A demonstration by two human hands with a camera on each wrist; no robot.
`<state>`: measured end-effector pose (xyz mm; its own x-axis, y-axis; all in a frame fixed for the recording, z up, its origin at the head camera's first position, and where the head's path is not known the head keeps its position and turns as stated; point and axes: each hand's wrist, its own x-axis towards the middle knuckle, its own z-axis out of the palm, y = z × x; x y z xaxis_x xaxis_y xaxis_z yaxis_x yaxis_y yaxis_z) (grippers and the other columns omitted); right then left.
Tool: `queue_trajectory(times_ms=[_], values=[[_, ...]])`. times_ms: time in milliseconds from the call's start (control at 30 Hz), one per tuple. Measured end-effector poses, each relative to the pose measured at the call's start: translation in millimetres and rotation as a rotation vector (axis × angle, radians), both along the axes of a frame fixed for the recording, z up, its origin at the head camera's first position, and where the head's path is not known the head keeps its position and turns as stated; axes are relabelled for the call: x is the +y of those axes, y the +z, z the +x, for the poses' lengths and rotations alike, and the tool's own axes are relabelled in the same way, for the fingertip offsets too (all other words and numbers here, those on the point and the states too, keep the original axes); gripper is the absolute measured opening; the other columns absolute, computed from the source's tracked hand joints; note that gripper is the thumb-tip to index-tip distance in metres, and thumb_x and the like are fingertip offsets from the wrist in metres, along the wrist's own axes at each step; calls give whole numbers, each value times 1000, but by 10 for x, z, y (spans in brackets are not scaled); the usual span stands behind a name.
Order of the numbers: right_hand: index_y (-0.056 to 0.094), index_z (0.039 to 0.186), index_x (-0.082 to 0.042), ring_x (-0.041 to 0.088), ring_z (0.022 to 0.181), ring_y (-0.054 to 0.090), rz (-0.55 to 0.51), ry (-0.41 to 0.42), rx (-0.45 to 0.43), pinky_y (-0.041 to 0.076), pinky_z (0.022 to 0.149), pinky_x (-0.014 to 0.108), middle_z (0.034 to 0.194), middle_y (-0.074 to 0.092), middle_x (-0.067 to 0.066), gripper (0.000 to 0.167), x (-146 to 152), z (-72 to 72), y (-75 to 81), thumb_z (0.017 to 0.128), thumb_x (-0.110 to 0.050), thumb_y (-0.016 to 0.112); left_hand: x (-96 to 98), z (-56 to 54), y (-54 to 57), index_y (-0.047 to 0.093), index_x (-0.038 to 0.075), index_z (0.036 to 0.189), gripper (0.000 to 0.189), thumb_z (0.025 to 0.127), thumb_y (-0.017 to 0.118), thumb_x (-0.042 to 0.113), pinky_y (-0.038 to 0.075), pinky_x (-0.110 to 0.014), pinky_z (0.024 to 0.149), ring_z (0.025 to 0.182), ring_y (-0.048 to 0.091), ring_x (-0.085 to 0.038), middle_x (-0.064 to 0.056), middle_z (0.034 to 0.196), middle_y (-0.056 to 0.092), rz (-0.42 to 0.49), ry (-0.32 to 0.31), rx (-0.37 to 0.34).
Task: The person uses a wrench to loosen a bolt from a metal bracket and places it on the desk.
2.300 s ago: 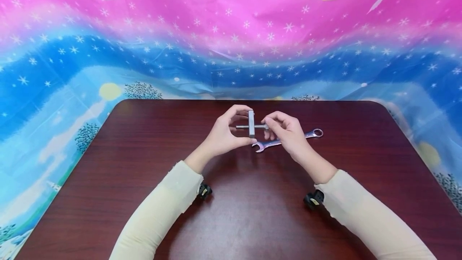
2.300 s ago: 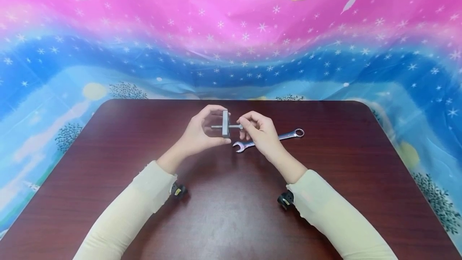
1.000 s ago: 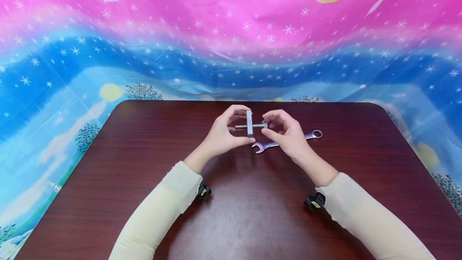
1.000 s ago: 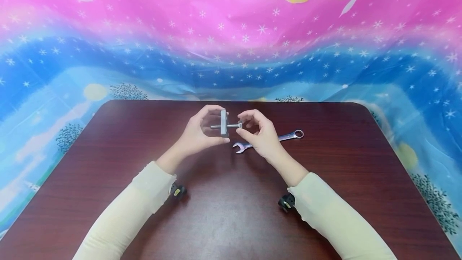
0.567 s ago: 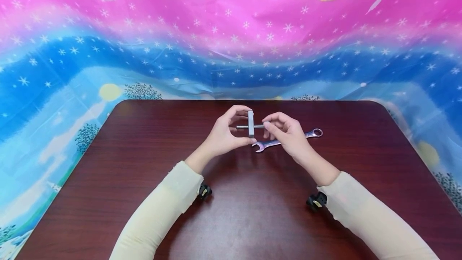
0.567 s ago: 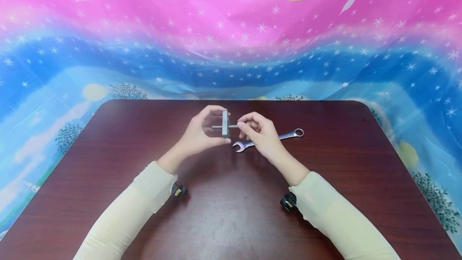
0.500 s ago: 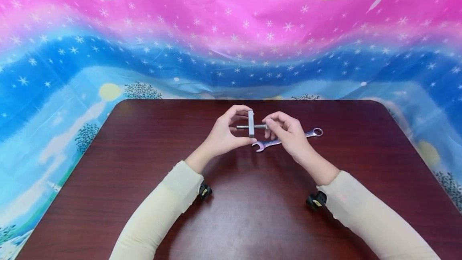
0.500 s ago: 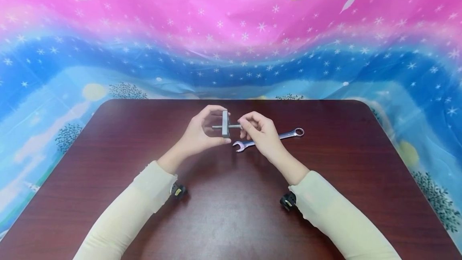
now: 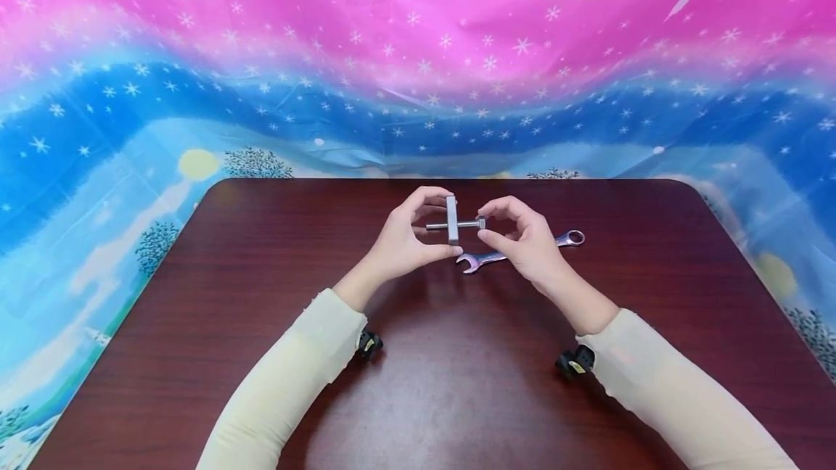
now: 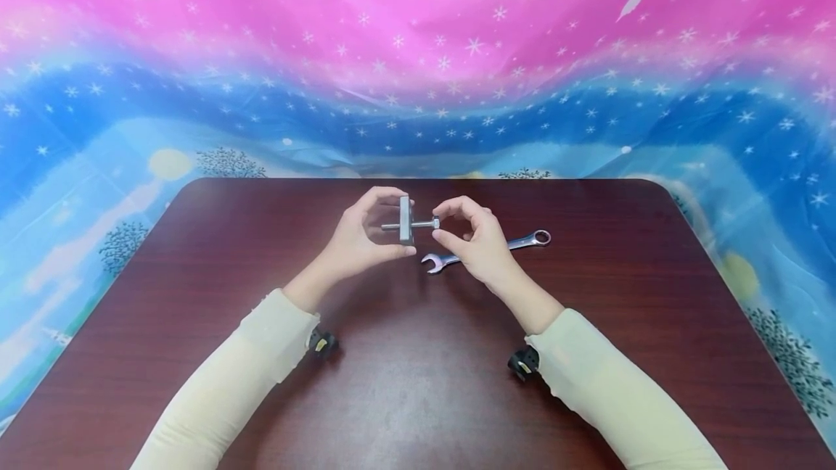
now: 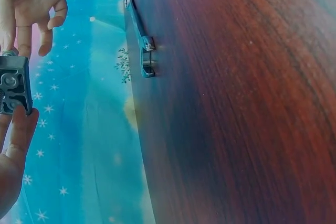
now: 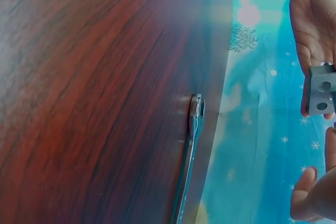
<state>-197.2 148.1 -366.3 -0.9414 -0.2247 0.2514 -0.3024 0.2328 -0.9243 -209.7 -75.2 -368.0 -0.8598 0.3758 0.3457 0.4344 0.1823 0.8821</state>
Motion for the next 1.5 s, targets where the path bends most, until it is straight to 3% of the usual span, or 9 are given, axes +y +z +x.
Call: queue_trajectory(times_ms=[267, 433, 500, 600, 700, 800, 967, 1200, 1500], values=[[58, 117, 4, 5, 81, 63, -69, 53, -32, 50, 67, 19, 81, 67, -14, 26, 18, 5, -35, 93, -1, 65, 24, 20, 24, 52, 17, 132, 71, 72, 87, 6, 58, -43, 86, 115, 65, -22, -5, 123, 63, -1, -8, 0], [61, 107, -3, 10, 54, 52, -144, 73, -44, 43, 50, 24, 70, 65, -3, 10, -23, 11, -25, 100, -8, 57, 39, 35, 26, 52, 16, 133, 72, 72, 87, 5, 58, -45, 86, 113, 66, -22, -6, 124, 63, 7, -15, -4], [62, 103, -4, 12, 49, 46, -165, 63, -40, 39, 46, 26, 66, 62, -1, 11, -40, 12, -14, 102, -12, 54, 47, 37, 34, 52, 16, 133, 72, 71, 88, 5, 58, -45, 85, 113, 66, -21, -6, 123, 63, 12, -17, -2], [61, 100, 0, 12, 52, 46, -176, 37, -38, 40, 48, 25, 64, 59, -2, 16, -58, 12, 5, 103, -13, 53, 51, 36, 41, 52, 17, 132, 72, 70, 88, 5, 58, -48, 85, 113, 66, -20, -6, 122, 63, 17, -24, 5], [59, 103, 7, 9, 61, 53, -150, 29, -28, 47, 59, 22, 68, 59, -6, 17, -50, 13, 22, 101, -10, 54, 50, 37, 46, 53, 17, 132, 72, 71, 88, 6, 57, -52, 87, 113, 66, -20, -8, 123, 63, 18, -32, 10], [59, 111, 4, 9, 79, 58, -75, 20, 4, 47, 68, 21, 83, 62, -12, 17, -19, 19, 32, 96, -4, 61, 36, 35, 40, 52, 18, 132, 71, 71, 88, 6, 57, -51, 87, 114, 66, -20, -7, 124, 63, 16, -19, 8], [60, 119, -2, 16, 99, 53, 10, 4, 31, 42, 65, 26, 100, 61, -15, 29, 38, 36, 32, 91, -1, 67, 27, 37, 50, 52, 18, 132, 71, 71, 88, 7, 58, -47, 87, 115, 66, -22, -6, 124, 63, 20, -2, 4], [57, 117, 6, 9, 82, 63, -73, 36, -15, 51, 76, 22, 81, 67, -12, 25, 26, 44, 29, 95, -4, 63, 38, 47, 64, 52, 15, 133, 72, 72, 88, 7, 57, -52, 88, 116, 65, -22, -5, 124, 62, 25, -20, 7], [61, 107, 8, 10, 68, 62, -70, 18, -6, 52, 70, 22, 69, 63, -7, 23, -41, -3, 44, 103, -14, 54, 27, 52, 53, 52, 17, 132, 71, 72, 88, 7, 58, -48, 86, 115, 66, -21, -8, 124, 63, 9, -10, 11]])
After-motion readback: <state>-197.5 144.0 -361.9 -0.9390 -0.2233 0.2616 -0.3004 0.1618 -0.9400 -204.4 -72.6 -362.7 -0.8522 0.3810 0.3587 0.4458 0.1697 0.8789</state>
